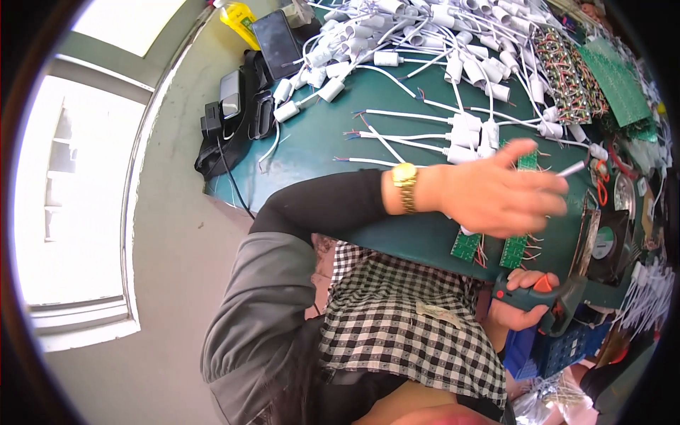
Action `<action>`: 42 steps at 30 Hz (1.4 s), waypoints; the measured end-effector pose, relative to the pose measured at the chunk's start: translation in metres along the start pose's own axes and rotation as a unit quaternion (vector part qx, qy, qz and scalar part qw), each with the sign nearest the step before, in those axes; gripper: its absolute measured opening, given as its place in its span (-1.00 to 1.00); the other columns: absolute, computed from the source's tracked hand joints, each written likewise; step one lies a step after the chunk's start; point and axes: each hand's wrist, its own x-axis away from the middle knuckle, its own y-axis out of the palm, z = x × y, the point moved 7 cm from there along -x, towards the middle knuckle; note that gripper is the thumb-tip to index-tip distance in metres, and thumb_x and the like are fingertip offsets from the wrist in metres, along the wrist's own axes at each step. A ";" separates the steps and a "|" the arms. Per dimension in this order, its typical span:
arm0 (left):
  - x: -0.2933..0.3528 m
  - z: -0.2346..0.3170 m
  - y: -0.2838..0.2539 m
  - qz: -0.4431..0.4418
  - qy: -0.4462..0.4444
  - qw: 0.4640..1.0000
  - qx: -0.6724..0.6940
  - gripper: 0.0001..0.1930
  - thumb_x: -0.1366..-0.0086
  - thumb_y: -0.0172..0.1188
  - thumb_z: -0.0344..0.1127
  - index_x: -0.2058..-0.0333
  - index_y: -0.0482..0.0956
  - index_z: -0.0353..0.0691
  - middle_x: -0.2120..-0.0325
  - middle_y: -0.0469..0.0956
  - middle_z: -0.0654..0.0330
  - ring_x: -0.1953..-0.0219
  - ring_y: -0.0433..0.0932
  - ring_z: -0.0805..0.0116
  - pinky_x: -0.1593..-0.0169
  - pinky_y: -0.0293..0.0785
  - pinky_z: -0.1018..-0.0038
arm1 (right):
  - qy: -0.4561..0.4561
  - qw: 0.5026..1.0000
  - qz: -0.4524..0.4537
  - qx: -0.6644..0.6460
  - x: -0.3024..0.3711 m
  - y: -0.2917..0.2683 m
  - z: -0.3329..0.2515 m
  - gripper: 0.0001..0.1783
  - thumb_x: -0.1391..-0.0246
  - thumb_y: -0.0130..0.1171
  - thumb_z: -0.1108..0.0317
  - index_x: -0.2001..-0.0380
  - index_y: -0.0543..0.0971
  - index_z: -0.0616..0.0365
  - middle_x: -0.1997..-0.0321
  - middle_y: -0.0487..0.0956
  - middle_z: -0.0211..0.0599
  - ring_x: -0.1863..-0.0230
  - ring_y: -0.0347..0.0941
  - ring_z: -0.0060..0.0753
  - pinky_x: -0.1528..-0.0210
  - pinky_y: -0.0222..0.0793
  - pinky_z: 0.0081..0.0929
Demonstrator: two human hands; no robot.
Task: The person solders wires and electronic components onto LED circuit board strips using a soldering iron.
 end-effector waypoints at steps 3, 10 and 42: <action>0.052 -0.044 -0.046 0.022 -0.165 0.986 -0.009 -0.76 -0.05 0.18 -0.35 0.25 0.48 -0.16 0.15 0.50 0.11 0.07 0.46 0.11 -0.02 0.28 0.20 | -0.005 1.000 -0.011 -0.021 -0.001 -0.001 0.001 -0.33 -0.12 -0.08 -0.15 -0.08 0.23 0.17 0.41 0.43 -0.22 0.57 0.37 -0.43 0.46 0.26 -0.50; 0.207 -0.125 -0.147 -0.284 -0.585 0.651 -0.392 -0.76 -0.05 0.17 -0.31 0.32 0.45 -0.31 0.30 0.52 -0.04 0.23 0.55 -0.03 0.18 0.49 0.16 | 0.000 0.999 -0.022 -0.029 -0.002 0.002 -0.001 -0.33 -0.12 -0.08 -0.16 -0.08 0.23 0.17 0.40 0.45 -0.21 0.54 0.39 -0.41 0.41 0.27 -0.46; 0.165 -0.144 -0.089 -0.099 -0.520 0.810 -0.254 -0.71 -0.26 0.07 -0.11 0.38 0.55 -0.25 0.59 0.57 -0.04 0.50 0.57 -0.04 0.34 0.50 0.20 | -0.020 0.999 -0.008 0.046 -0.003 0.001 -0.004 -0.34 -0.13 -0.11 -0.22 -0.04 0.28 0.12 0.43 0.43 -0.26 0.54 0.37 -0.44 0.43 0.27 -0.48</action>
